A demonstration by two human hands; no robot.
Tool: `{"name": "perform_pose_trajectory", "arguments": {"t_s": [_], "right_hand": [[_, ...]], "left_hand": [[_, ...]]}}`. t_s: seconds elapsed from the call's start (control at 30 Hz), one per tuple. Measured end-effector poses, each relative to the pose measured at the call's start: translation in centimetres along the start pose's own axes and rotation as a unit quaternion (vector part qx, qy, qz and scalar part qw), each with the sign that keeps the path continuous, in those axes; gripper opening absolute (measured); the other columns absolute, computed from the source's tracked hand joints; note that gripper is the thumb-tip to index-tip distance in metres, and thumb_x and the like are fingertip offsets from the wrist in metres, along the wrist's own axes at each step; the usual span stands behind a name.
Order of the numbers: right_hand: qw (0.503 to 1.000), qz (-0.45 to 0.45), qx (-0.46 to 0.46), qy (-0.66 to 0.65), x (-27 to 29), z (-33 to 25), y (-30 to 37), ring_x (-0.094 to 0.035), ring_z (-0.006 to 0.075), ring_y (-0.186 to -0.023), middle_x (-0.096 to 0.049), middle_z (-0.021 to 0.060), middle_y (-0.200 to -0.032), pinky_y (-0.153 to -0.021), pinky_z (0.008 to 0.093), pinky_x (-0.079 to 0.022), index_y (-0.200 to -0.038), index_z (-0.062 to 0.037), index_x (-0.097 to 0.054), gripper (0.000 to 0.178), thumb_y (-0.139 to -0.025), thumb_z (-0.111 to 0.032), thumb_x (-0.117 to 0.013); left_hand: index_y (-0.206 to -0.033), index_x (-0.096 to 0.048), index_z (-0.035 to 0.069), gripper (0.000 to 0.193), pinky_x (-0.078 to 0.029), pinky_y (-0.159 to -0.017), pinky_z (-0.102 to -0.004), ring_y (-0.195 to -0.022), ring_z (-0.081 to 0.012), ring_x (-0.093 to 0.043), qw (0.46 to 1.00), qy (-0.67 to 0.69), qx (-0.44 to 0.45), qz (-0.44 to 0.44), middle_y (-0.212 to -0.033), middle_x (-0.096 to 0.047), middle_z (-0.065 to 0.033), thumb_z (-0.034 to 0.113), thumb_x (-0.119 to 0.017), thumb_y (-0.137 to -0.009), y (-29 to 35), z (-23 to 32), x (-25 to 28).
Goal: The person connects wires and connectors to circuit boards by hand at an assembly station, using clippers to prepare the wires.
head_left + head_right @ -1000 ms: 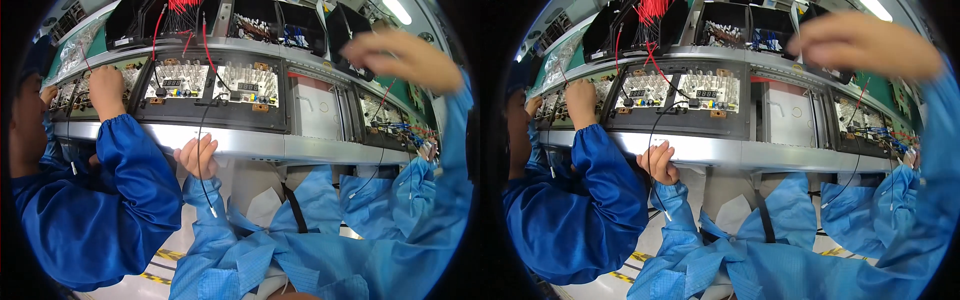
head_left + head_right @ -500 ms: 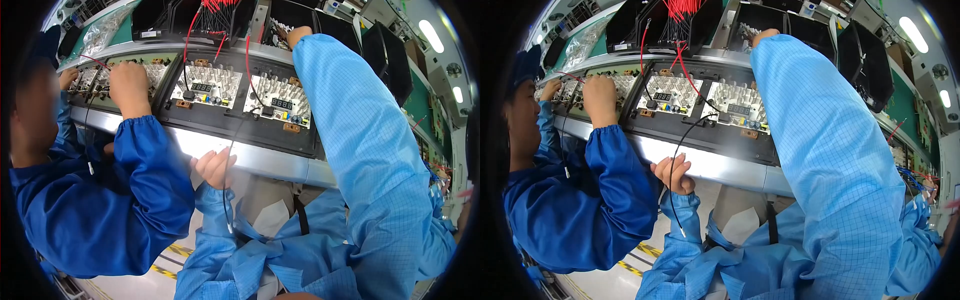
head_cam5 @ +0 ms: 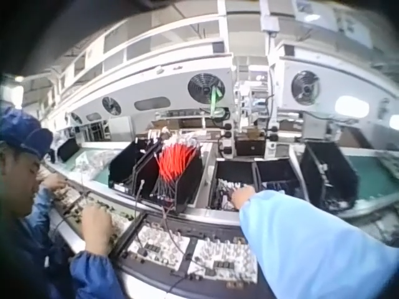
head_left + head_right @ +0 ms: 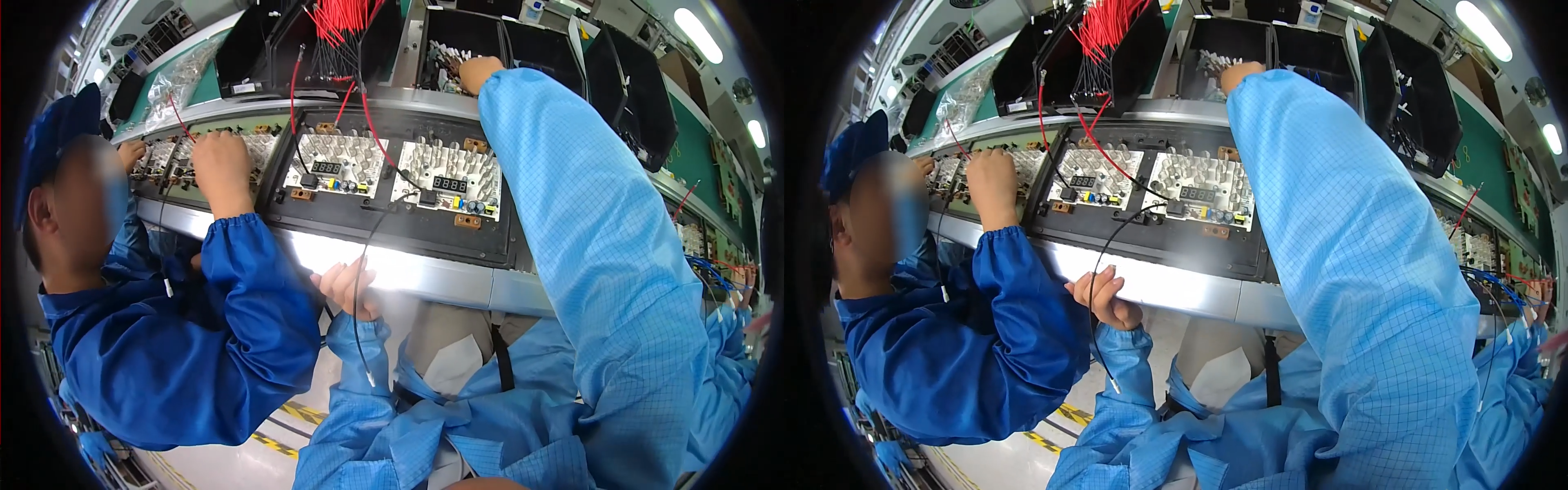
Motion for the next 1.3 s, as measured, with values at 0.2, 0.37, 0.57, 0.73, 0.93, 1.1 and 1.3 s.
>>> {"name": "perform_pose_trajectory", "arguments": {"t_s": [0.2,0.37,0.57,0.73,0.93,1.1,1.3], "right_hand": [[1.0,-0.019,0.009,0.003,0.3,-0.9,0.2,-0.064,0.0311,-0.093,-0.066,0.017,-0.101,-0.077,0.0417,-0.051,-0.099,-0.0017,-0.068,0.027,-0.081,-0.019,-0.057],[1.0,0.013,-0.028,0.001,0.9,-2.8,0.2,-0.066,0.029,-0.091,-0.067,0.0161,-0.099,-0.076,0.0408,-0.052,-0.098,-0.002,-0.069,0.025,-0.081,-0.016,-0.057],[0.998,-0.025,0.004,0.065,-1.3,-1.2,1.3,-0.066,0.0287,-0.091,-0.067,0.0141,-0.099,-0.073,0.0406,-0.052,-0.098,-0.0032,-0.069,0.024,-0.082,-0.013,-0.053],[0.998,-0.033,-0.006,0.044,-0.9,-0.7,1.0,-0.066,0.0294,-0.09,-0.067,0.0156,-0.099,-0.072,0.0404,-0.053,-0.098,-0.0032,-0.069,0.025,-0.083,-0.013,-0.051],[1.0,0.004,-0.029,-0.01,-0.3,2.3,-1.2,-0.066,0.0331,-0.083,-0.067,0.0189,-0.088,-0.067,0.0415,-0.053,-0.09,-0.0008,-0.069,0.018,-0.077,-0.009,-0.06],[0.995,0.044,-0.008,-0.092,4.6,0.4,-0.8,-0.066,0.0268,-0.062,-0.065,0.015,-0.067,-0.054,0.0394,-0.051,-0.08,0.0018,-0.066,0.011,-0.078,-0.008,-0.061],[0.931,0.214,0.058,-0.289,4.0,7.1,-2.0,-0.049,0.018,-0.047,-0.055,0.0074,-0.059,-0.043,0.0335,-0.036,-0.085,-0.0006,-0.062,0.031,-0.094,-0.026,-0.045]], "left_hand": [[-0.086,-0.058,0.017,0.041,-0.015,-0.11,-0.0404,-0.108,-0.0187,-0.049,0.999,0.005,0.035,-0.036,-0.092,-0.066,-0.001,0.038,-0.026,-0.097,0.9,-0.9,0.1],[-0.087,-0.058,0.017,0.04,-0.014,-0.111,-0.0404,-0.11,-0.0187,-0.048,0.999,0.017,0.021,-0.03,-0.094,-0.065,-0.0004,0.037,-0.026,-0.097,1.4,-4.3,0.8],[-0.085,-0.057,0.018,0.035,-0.012,-0.112,-0.0405,-0.111,-0.0185,-0.047,0.998,0.034,0.035,-0.03,-0.094,-0.065,0.001,0.033,-0.027,-0.095,2.1,-2.0,0.5],[-0.084,-0.057,0.018,0.035,-0.013,-0.112,-0.0399,-0.11,-0.0189,-0.047,0.999,0.02,0.029,-0.029,-0.094,-0.064,0.0007,0.034,-0.028,-0.095,2.3,-1.6,0.6],[-0.085,-0.058,0.017,0.04,-0.014,-0.111,-0.041,-0.109,-0.0199,-0.047,0.999,0.039,0.023,-0.019,-0.094,-0.064,0.0002,0.038,-0.027,-0.096,2.4,-1.9,-0.5],[-0.086,-0.059,0.016,0.04,-0.014,-0.11,-0.0426,-0.11,-0.0214,-0.047,0.998,0.008,0.044,-0.035,-0.099,-0.063,-0.0007,0.04,-0.028,-0.097,2.6,-2.2,1.3],[-0.093,-0.059,0.013,0.034,-0.013,-0.11,-0.0437,-0.111,-0.0227,-0.046,0.997,0.043,0.038,-0.056,-0.104,-0.063,-0.0024,0.03,-0.03,-0.094,1.7,-2.1,-1.4]]}}
Point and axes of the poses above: each hand's wrist, its own y-axis away from the middle knuckle, its own x-axis out of the back of the hand, z = x × y, the point moved 2 cm from there along -y, towards the middle knuckle
